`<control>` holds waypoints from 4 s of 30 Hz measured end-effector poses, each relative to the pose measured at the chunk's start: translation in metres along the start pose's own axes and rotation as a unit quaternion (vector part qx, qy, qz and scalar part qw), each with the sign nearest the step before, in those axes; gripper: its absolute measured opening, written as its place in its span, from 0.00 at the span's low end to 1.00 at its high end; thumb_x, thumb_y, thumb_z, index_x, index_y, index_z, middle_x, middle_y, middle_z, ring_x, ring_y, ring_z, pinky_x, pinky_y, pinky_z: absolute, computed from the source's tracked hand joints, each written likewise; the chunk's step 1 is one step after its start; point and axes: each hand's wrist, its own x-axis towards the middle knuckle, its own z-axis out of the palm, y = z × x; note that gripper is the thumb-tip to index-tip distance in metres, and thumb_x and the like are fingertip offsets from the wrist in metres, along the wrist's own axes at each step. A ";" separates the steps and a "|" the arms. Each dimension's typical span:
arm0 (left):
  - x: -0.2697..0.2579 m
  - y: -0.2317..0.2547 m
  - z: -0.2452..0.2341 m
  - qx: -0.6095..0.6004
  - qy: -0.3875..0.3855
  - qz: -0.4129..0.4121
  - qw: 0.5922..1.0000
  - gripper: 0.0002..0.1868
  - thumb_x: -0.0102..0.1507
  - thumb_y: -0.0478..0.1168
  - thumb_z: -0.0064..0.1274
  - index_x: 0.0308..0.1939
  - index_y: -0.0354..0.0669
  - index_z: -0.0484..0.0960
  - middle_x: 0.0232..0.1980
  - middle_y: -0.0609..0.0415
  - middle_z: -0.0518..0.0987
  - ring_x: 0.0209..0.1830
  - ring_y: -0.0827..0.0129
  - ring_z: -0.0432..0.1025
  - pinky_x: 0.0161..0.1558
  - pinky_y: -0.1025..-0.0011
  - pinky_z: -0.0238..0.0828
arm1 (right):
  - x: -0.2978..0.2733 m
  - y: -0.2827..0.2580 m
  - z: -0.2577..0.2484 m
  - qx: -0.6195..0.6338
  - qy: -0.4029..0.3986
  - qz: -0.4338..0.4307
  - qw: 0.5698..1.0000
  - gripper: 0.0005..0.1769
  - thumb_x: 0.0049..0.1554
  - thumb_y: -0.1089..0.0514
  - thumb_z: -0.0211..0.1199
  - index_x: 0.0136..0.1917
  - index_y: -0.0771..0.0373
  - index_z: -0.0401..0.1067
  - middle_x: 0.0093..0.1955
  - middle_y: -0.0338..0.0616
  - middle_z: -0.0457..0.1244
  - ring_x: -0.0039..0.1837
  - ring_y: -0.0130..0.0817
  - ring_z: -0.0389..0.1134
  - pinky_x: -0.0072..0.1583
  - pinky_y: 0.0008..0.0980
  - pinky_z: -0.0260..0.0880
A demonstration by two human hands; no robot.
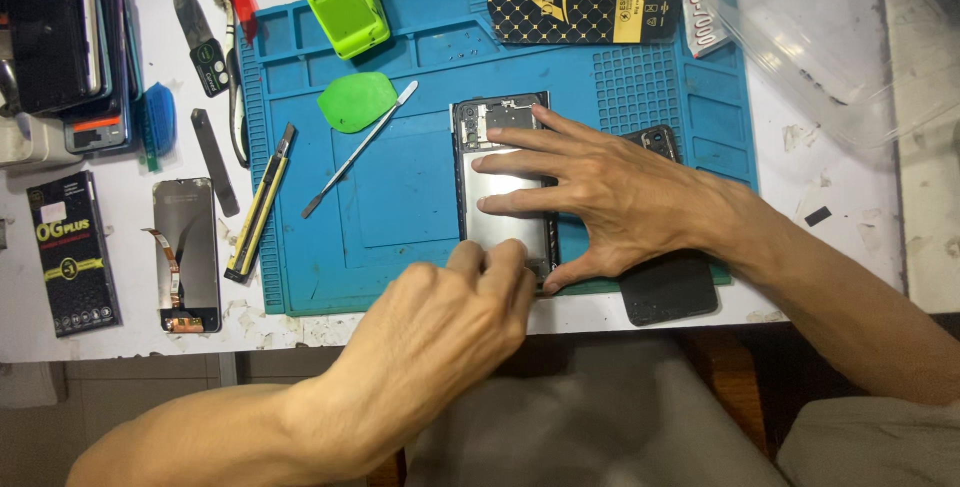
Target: The person removes a small metal bracket from the back cover of a disassembled smartphone and places it on the workbench. They then use a metal prying tool to carefully lift and separate the screen assembly from the phone's frame along the edges.
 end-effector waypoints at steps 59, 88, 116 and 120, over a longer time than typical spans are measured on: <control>-0.009 -0.037 0.042 -0.261 0.127 0.025 0.956 0.17 0.75 0.45 0.54 0.34 0.44 0.69 0.30 0.57 0.68 0.25 0.61 0.69 0.15 0.58 0.55 | -0.013 0.013 0.001 0.033 0.038 0.045 0.998 0.51 0.46 0.34 0.81 0.74 0.56 0.65 0.79 0.56 0.57 0.84 0.59 0.51 0.81 0.67 0.52; 0.014 0.007 -0.012 -0.068 0.131 0.081 0.986 0.09 0.72 0.36 0.49 0.36 0.47 0.79 0.43 0.56 0.66 0.38 0.66 0.66 0.21 0.70 0.65 | -0.016 0.014 0.002 0.033 0.057 0.029 0.997 0.48 0.51 0.35 0.79 0.75 0.56 0.65 0.80 0.55 0.55 0.85 0.59 0.50 0.80 0.66 0.55; 0.030 0.020 -0.014 0.024 0.051 0.026 0.998 0.09 0.63 0.30 0.50 0.36 0.51 0.80 0.39 0.56 0.70 0.22 0.72 0.67 0.13 0.74 0.61 | -0.019 0.017 0.004 0.036 0.050 0.026 0.998 0.42 0.54 0.44 0.78 0.75 0.57 0.65 0.81 0.56 0.54 0.86 0.58 0.48 0.81 0.63 0.54; 0.026 0.024 -0.012 0.016 0.067 0.022 0.997 0.09 0.65 0.32 0.50 0.35 0.54 0.80 0.43 0.54 0.72 0.22 0.73 0.65 0.13 0.75 0.58 | -0.018 0.016 0.003 0.047 0.052 0.028 0.997 0.45 0.52 0.38 0.78 0.75 0.58 0.66 0.81 0.56 0.54 0.85 0.58 0.48 0.81 0.63 0.53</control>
